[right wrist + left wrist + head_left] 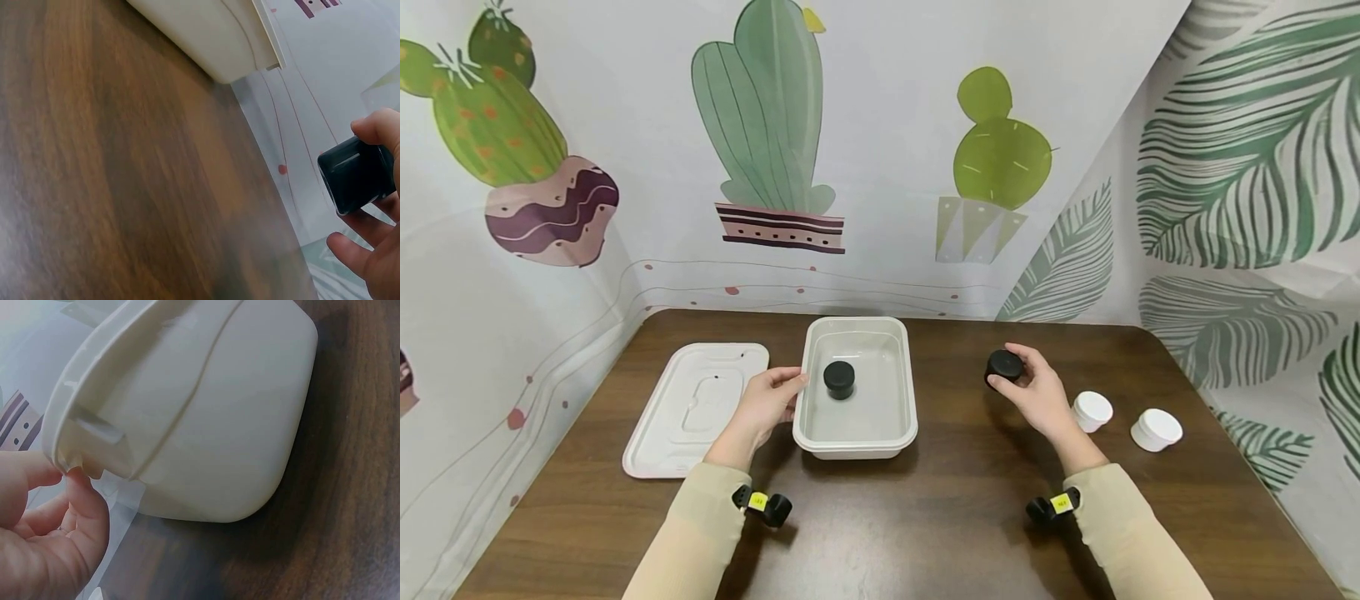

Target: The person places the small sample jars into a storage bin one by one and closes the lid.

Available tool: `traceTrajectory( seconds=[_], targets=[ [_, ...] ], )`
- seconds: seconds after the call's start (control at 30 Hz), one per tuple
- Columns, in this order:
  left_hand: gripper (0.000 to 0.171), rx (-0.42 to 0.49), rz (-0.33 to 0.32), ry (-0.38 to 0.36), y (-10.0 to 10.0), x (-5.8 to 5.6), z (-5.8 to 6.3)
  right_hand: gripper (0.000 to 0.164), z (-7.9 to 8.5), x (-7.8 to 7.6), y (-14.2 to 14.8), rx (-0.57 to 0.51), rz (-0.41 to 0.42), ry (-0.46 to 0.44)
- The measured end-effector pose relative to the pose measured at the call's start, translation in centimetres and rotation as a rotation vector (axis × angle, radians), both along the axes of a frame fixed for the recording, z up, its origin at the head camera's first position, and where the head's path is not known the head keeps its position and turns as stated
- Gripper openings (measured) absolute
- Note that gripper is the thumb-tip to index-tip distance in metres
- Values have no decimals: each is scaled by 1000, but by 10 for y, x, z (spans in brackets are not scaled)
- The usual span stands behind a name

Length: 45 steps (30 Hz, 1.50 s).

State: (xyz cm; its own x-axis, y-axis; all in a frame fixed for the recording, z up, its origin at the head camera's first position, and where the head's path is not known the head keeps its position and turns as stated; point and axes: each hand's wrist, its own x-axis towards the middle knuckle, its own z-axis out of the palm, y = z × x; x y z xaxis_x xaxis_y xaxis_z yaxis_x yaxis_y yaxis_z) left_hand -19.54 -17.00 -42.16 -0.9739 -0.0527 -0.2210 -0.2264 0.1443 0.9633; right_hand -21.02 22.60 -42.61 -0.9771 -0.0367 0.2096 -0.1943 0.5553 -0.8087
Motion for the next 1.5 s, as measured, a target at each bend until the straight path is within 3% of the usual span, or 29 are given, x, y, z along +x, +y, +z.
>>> traceTrajectory(
  seconds=[0.97, 1.27, 1.5],
  targets=[
    [39, 13, 7, 5, -1, -1, -3, 60, 2, 1, -30, -57, 63, -20],
    [40, 17, -4, 19, 0, -1, -4, 56, 33, 16, -49, -74, 84, -8],
    [40, 9, 0, 20, 0, -1, -5, 58, 39, 15, -54, -101, 103, -15]
  ],
)
